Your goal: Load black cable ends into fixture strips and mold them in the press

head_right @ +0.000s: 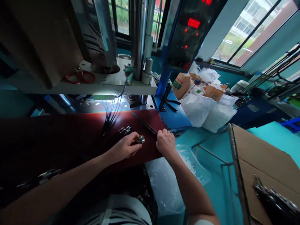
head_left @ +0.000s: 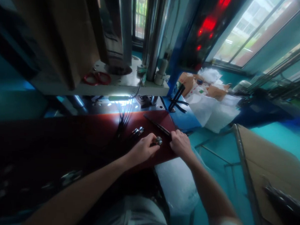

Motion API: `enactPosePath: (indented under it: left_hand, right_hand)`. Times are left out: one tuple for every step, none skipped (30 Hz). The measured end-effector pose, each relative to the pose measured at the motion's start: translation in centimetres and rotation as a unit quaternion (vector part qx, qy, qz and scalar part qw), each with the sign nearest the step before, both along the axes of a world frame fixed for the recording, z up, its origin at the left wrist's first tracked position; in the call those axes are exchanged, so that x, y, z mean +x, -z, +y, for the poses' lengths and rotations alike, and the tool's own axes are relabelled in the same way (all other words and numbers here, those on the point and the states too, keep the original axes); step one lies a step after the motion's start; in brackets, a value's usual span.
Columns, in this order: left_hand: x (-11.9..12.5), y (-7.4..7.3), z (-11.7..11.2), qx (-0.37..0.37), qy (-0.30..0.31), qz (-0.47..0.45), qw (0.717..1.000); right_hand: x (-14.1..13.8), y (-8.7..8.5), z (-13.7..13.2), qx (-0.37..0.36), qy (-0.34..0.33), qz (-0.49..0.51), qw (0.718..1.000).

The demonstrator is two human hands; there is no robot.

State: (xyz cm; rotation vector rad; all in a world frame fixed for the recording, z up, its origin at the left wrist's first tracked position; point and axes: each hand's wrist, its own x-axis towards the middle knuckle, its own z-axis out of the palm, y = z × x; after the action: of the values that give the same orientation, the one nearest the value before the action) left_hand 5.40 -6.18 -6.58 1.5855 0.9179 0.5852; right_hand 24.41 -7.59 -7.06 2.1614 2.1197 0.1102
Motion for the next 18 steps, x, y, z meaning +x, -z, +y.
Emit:
enactPosePath:
  left_hand:
    - [0.0,-0.2,-0.1,0.034,-0.006,0.019,0.999]
    - [0.0,-0.3,-0.1,0.066,-0.012,0.037,0.997]
    - [-0.1,-0.5,-0.1,0.093,-0.017,0.052,0.994]
    - [-0.1,-0.7,-0.1,0.114,-0.021,0.063,0.991]
    - [-0.2,-0.9,-0.1,0.129,-0.024,0.071,0.989]
    - [-0.3,-1.0,-0.1,0.136,-0.025,0.074,0.988]
    - [-0.3,-1.1,-0.1,0.137,-0.024,0.073,0.988]
    - [-0.3,-1.1,0.0,0.131,-0.02,0.067,0.989]
    - [-0.3,-1.0,0.1,0.12,-0.014,0.061,0.991]
    - [-0.2,-0.9,0.2,0.102,-0.008,0.054,0.993]
    - [-0.1,-0.8,0.4,0.079,-0.004,0.047,0.996]
    - [0.1,-0.6,0.5,0.054,-0.003,0.04,0.998]
    - [0.2,-0.4,0.7,0.027,-0.006,0.034,0.999]
    - [0.4,-0.3,0.8,0.002,-0.009,0.028,1.0]
    - [0.5,-0.2,0.8,-0.021,-0.013,0.023,0.999]
    - [0.7,-0.1,0.9,-0.038,-0.016,0.018,0.999]
    - [0.8,-0.1,0.9,-0.049,-0.018,0.013,0.999]
    - [0.8,0.0,0.9,-0.057,-0.019,0.01,0.998]
  right_hand:
    - [-0.3,-0.1,0.0,-0.023,-0.004,0.022,0.999]
    - [-0.5,-0.1,0.1,-0.041,-0.005,0.05,0.998]
    - [-0.5,0.0,0.1,-0.052,-0.004,0.084,0.995]
    - [-0.5,0.2,0.1,-0.053,0.001,0.122,0.991]
    - [-0.4,0.4,-0.1,-0.045,0.008,0.168,0.985]
    - [-0.4,0.6,-0.3,-0.034,0.016,0.229,0.973]
    - [-0.3,0.9,-0.6,-0.024,0.027,0.308,0.951]
    - [-0.4,1.2,-0.9,-0.02,0.04,0.4,0.916]
    - [-0.7,1.4,-1.3,-0.02,0.057,0.498,0.865]
    - [-1.1,1.6,-1.7,-0.023,0.075,0.593,0.802]
    - [-1.7,1.8,-2.0,-0.023,0.09,0.676,0.731]
    - [-2.4,1.9,-2.3,-0.017,0.102,0.741,0.664]
    - [-3.2,2.0,-2.5,-0.003,0.106,0.786,0.608]
    - [-4.0,2.1,-2.6,0.017,0.105,0.816,0.568]
    - [-4.7,2.2,-2.6,0.037,0.103,0.833,0.542]
    - [-5.2,2.4,-2.6,0.054,0.1,0.839,0.531]
    - [-5.7,2.5,-2.5,0.067,0.098,0.839,0.532]
    - [-5.9,2.6,-2.4,0.076,0.096,0.834,0.538]
